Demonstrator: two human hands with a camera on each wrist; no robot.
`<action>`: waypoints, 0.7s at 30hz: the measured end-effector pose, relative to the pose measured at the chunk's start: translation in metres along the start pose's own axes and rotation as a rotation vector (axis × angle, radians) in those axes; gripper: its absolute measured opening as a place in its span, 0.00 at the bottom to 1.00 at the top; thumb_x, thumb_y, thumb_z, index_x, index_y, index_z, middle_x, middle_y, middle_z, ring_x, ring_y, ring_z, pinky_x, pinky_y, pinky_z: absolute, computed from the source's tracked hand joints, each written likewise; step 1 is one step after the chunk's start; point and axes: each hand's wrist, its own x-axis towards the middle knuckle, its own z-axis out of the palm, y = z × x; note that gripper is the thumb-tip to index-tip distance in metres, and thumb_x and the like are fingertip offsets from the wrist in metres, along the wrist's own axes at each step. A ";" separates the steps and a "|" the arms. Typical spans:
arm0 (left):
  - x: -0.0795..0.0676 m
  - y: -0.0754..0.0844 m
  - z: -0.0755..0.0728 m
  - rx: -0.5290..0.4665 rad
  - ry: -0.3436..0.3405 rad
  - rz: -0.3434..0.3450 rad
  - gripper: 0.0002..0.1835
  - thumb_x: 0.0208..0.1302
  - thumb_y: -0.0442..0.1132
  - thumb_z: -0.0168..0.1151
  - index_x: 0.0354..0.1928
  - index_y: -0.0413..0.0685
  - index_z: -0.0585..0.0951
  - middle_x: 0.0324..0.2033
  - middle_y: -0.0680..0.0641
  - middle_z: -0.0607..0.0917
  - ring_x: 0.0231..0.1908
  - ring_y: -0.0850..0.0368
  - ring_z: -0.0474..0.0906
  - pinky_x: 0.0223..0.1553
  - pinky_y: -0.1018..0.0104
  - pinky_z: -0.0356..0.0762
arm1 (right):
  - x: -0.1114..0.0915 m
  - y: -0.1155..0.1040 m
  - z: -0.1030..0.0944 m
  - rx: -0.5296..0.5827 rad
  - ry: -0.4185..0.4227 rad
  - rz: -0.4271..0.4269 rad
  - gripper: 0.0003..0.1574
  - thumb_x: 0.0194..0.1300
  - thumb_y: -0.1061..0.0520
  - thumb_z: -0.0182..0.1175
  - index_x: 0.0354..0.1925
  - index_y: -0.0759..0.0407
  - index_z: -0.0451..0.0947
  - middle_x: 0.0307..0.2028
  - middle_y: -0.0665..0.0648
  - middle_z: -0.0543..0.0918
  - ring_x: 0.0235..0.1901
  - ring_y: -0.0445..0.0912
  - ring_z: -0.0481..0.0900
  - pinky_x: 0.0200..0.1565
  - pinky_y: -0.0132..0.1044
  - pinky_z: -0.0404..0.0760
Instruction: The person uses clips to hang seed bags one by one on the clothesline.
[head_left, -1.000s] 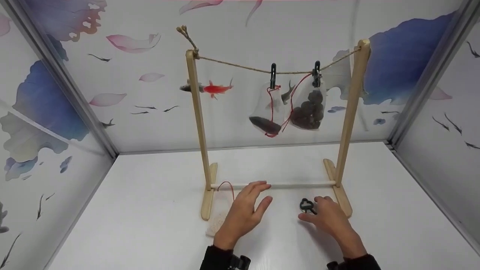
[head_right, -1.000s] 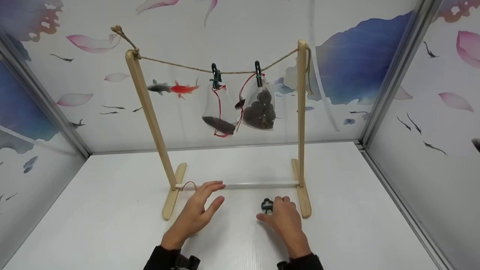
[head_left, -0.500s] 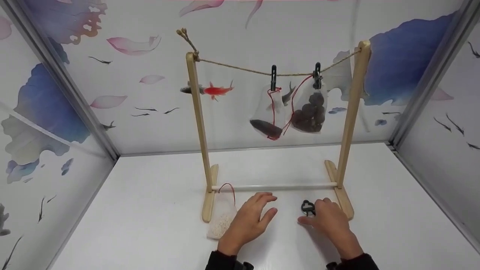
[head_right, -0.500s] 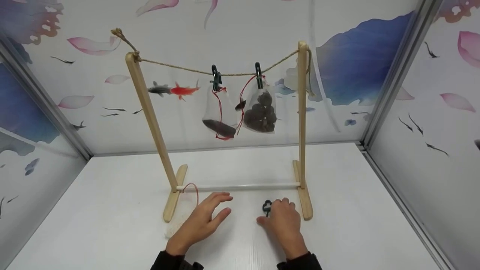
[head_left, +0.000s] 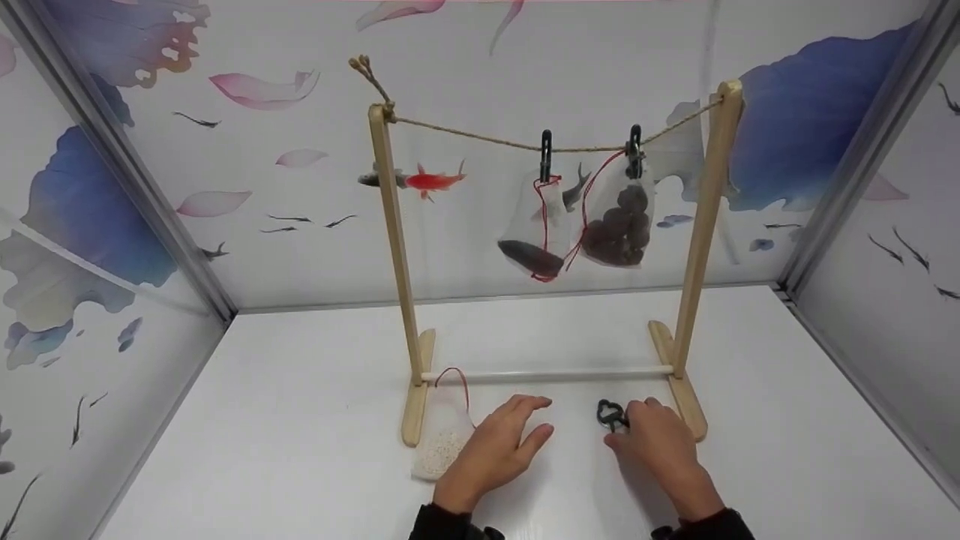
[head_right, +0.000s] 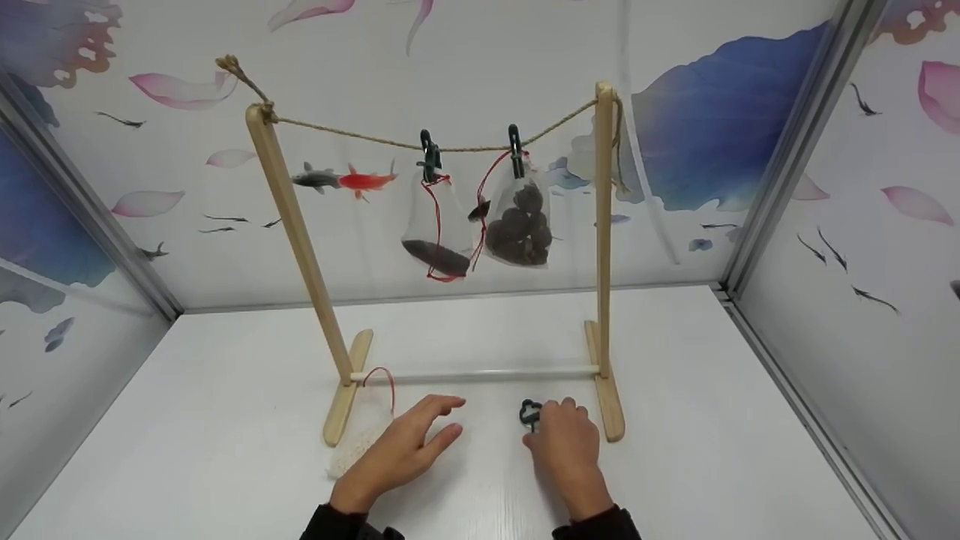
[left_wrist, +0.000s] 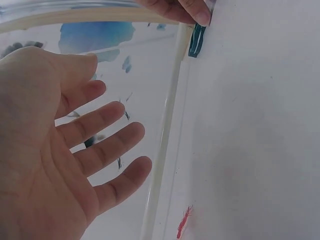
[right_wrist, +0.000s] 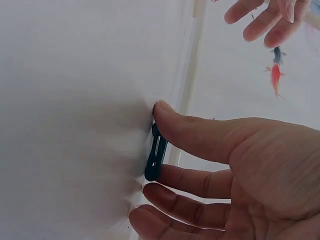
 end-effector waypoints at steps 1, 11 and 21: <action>-0.001 0.000 0.000 -0.001 -0.009 -0.009 0.21 0.81 0.48 0.50 0.66 0.45 0.75 0.59 0.49 0.80 0.61 0.57 0.75 0.61 0.60 0.73 | 0.000 0.000 0.000 0.001 0.005 -0.008 0.23 0.51 0.50 0.79 0.29 0.67 0.81 0.24 0.57 0.75 0.24 0.50 0.74 0.26 0.45 0.73; -0.003 -0.001 0.001 -0.077 -0.067 -0.098 0.28 0.82 0.54 0.44 0.72 0.45 0.67 0.60 0.43 0.80 0.58 0.49 0.79 0.57 0.57 0.76 | 0.001 -0.003 -0.003 0.074 -0.093 0.018 0.18 0.52 0.52 0.77 0.27 0.62 0.80 0.22 0.52 0.74 0.22 0.47 0.71 0.25 0.41 0.69; -0.002 -0.003 -0.008 -0.091 -0.017 -0.106 0.30 0.80 0.54 0.48 0.74 0.44 0.65 0.66 0.44 0.74 0.60 0.48 0.77 0.59 0.57 0.75 | -0.005 -0.025 -0.020 0.225 -0.101 -0.202 0.16 0.56 0.51 0.77 0.37 0.58 0.84 0.34 0.52 0.85 0.34 0.47 0.82 0.37 0.45 0.81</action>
